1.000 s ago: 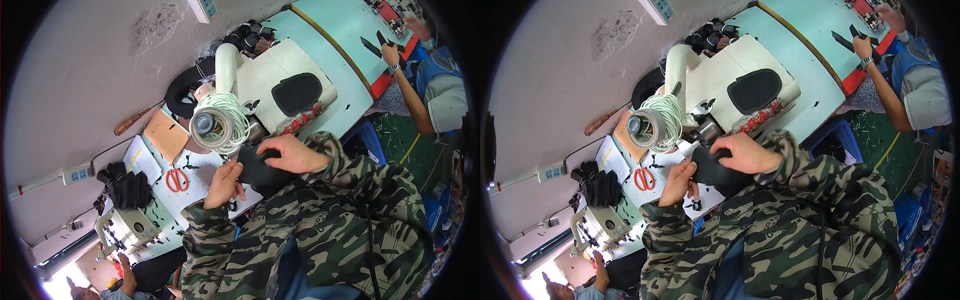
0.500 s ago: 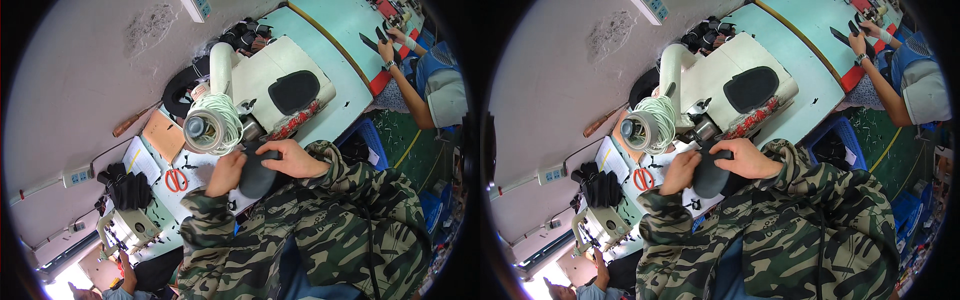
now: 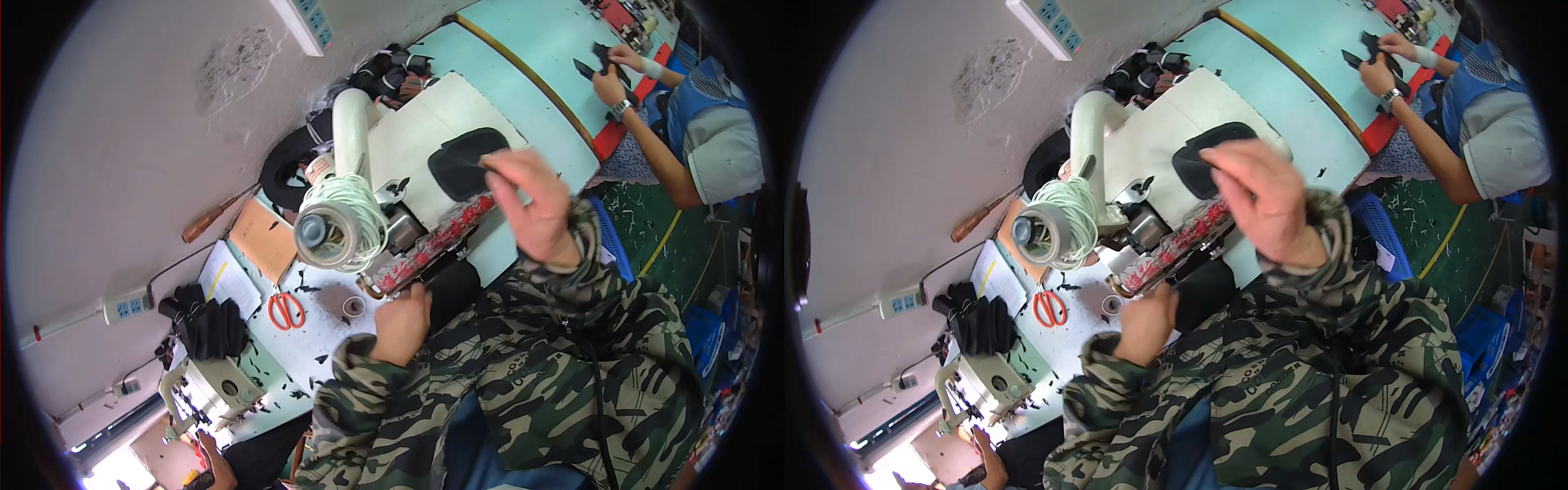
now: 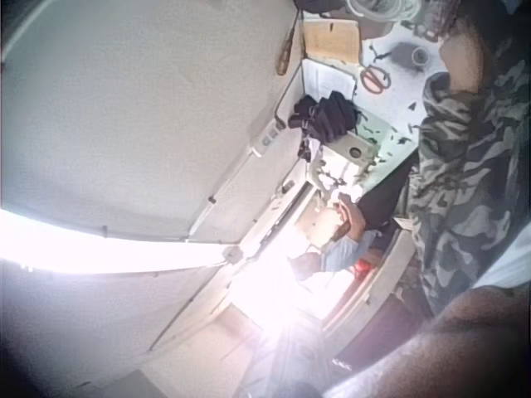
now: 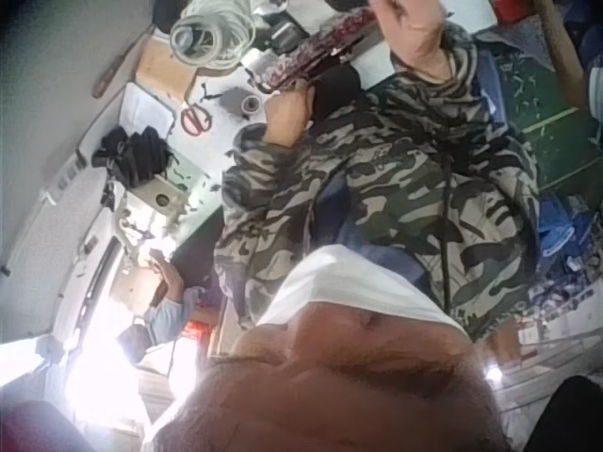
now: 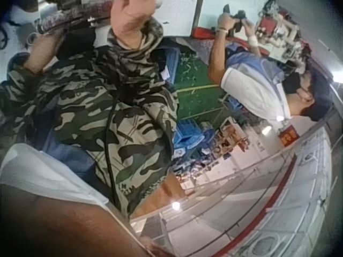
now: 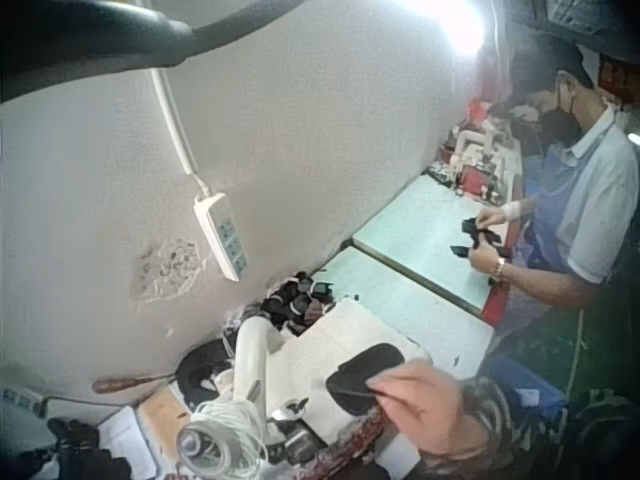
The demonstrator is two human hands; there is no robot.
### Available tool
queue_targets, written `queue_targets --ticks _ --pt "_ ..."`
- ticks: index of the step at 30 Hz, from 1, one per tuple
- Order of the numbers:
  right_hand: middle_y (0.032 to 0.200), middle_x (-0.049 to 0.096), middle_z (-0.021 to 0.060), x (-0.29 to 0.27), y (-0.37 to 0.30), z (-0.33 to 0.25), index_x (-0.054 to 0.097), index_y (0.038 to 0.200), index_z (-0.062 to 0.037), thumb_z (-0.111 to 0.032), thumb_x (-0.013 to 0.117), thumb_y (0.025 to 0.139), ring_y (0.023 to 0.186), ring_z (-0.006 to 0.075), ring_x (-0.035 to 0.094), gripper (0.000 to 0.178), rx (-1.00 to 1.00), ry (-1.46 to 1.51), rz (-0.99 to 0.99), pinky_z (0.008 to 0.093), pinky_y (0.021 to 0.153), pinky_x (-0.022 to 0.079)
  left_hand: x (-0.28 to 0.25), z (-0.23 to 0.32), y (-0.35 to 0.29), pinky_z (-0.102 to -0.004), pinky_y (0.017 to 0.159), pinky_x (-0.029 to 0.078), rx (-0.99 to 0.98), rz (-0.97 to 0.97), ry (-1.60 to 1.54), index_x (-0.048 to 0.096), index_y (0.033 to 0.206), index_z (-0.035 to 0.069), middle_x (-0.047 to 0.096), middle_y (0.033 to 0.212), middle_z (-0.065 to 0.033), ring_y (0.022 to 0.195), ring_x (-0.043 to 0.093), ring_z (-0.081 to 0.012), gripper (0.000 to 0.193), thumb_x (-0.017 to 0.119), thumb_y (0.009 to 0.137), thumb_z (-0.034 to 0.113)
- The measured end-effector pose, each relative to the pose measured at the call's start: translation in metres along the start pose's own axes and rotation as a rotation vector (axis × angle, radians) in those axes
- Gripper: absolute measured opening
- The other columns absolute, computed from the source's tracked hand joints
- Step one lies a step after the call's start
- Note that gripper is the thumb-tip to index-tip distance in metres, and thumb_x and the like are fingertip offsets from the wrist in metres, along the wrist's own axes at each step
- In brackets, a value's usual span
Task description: The person feeds shoe pieces through a sewing machine one by one, stitching along their edges.
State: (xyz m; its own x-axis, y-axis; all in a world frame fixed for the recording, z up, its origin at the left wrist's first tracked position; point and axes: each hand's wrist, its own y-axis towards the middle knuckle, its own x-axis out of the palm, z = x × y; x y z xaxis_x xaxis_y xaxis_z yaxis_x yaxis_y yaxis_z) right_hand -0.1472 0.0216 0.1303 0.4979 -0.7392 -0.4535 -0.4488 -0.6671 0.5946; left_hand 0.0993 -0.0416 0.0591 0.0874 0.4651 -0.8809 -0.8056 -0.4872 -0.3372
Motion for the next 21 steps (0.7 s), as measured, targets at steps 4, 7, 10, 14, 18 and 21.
queue_targets --ticks 4,7,10,14,18,21 --pt "0.090 0.064 0.0082 0.010 -0.017 0.031 0.066 0.092 -0.0044 -0.003 0.068 0.072 0.083 0.0280 0.061 0.020 -0.070 -0.185 -0.225 0.0365 0.068 0.048 0.038 -0.010 -0.008 -0.0414 0.047 0.050 0.033 0.067 0.101 0.054 0.094 0.005 0.061 0.088 -0.0125 0.056 0.064 -0.0291 0.020 0.058 0.089 0.024" --pt "0.087 0.063 0.0089 0.028 -0.061 0.010 0.065 0.092 -0.0029 -0.009 0.068 0.077 0.080 0.0305 0.062 0.016 0.072 0.120 -0.564 0.0381 0.068 0.050 0.047 -0.009 -0.015 -0.0363 0.046 0.050 0.043 0.177 0.146 0.054 0.092 0.007 0.057 0.082 -0.0086 0.055 0.064 -0.0253 0.015 0.059 0.088 0.020" --pt "0.092 0.064 0.0102 0.041 -0.082 0.004 0.065 0.095 -0.0051 -0.015 0.066 0.081 0.082 0.0314 0.062 0.017 0.175 0.210 -0.956 0.0389 0.071 0.051 0.047 -0.007 -0.012 -0.0334 0.046 0.049 0.020 0.317 0.105 0.053 0.090 0.009 0.054 0.081 -0.0058 0.054 0.063 -0.0216 0.011 0.060 0.086 0.016" --pt "0.094 0.062 0.0117 0.045 -0.100 0.013 0.064 0.091 -0.0030 -0.010 0.064 0.079 0.086 0.0329 0.060 0.015 -0.132 0.250 -0.810 0.0400 0.075 0.050 0.047 -0.007 -0.017 -0.0332 0.045 0.048 0.066 0.353 0.131 0.053 0.090 0.010 0.053 0.081 -0.0054 0.054 0.063 -0.0209 0.010 0.061 0.085 0.015" --pt "0.086 0.059 0.0121 0.054 -0.090 0.009 0.062 0.088 -0.0016 -0.003 0.062 0.076 0.082 0.0341 0.059 0.013 0.166 0.292 -0.892 0.0412 0.072 0.048 -0.003 -0.002 -0.014 -0.0364 0.044 0.047 0.064 0.382 -0.051 0.053 0.088 0.008 0.055 0.067 -0.0111 0.051 0.061 -0.0256 0.009 0.057 0.090 0.015" --pt "0.085 0.058 0.0135 0.056 -0.073 -0.003 0.062 0.091 -0.0027 -0.002 0.060 0.076 0.081 0.0350 0.060 0.016 0.146 0.367 -0.685 0.0418 0.071 0.049 -0.053 -0.019 0.004 -0.0391 0.043 0.046 -0.193 0.074 -0.619 0.053 0.088 0.001 0.055 0.054 -0.0178 0.044 0.059 -0.0298 0.019 0.050 0.096 0.018"
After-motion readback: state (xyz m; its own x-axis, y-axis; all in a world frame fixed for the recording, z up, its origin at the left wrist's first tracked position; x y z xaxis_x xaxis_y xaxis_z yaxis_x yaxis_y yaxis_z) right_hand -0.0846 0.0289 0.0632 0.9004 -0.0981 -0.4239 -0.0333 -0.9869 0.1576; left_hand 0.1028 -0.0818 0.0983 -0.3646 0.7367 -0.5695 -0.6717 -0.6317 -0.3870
